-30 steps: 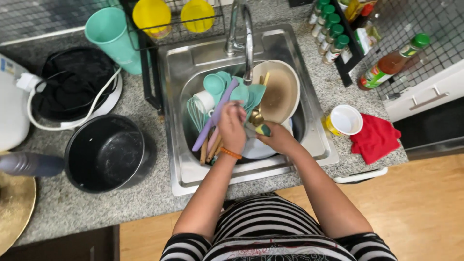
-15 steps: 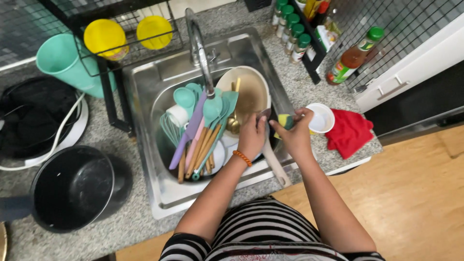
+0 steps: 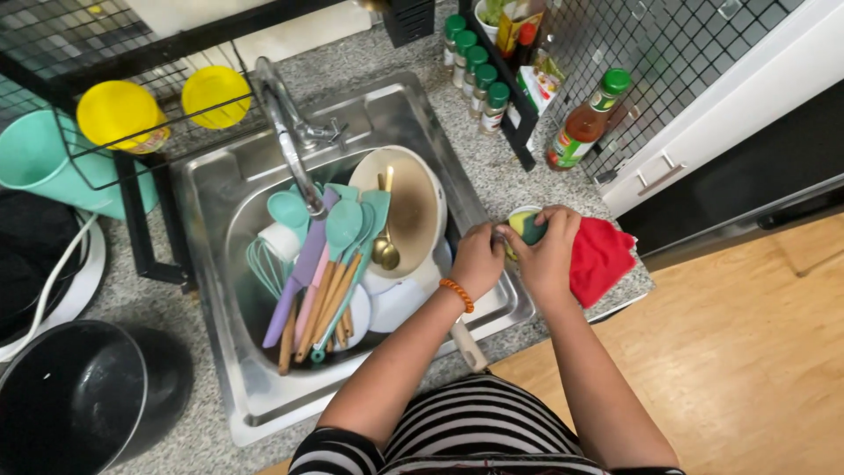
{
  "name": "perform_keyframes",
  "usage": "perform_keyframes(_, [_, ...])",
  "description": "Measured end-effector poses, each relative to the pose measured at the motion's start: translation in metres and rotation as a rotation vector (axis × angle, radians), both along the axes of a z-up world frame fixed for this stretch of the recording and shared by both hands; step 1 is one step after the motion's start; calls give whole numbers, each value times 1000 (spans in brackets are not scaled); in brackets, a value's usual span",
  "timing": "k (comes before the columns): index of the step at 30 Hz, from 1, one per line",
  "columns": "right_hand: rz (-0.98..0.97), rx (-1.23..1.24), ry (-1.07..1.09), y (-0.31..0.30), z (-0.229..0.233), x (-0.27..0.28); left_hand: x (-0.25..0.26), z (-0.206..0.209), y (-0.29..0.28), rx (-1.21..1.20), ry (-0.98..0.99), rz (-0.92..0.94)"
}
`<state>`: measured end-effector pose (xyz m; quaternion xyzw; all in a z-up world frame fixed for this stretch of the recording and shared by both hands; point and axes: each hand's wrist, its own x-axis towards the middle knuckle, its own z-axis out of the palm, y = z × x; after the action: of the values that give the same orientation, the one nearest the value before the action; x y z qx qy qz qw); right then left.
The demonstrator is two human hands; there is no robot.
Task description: Washing and scrubbing kitchen utensils and a bowl in a sink.
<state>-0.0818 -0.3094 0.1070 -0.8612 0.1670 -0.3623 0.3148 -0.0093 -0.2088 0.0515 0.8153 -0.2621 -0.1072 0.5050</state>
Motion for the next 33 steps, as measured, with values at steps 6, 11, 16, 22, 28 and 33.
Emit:
perform_keyframes(6, [-24,8,176,-17,-3,1,-3,-5,-16,16,-80,20])
perform_keyframes(11, [43,-38,94,-31,-30,-4,-6,-5,-19,11,-170,80])
perform_keyframes(16, [30,-31,43,-33,-21,-15,-12,12,-21,16,-113,107])
perform_keyframes(22, [94,-213,83,-38,-22,-12,-8,3,-24,54,-139,146])
perform_keyframes(28, [190,-295,305,-50,-30,-5,-6,7,-29,82,-62,169])
perform_keyframes(33, [333,-383,458,-55,-26,-3,-4,-1,-26,52,-146,158])
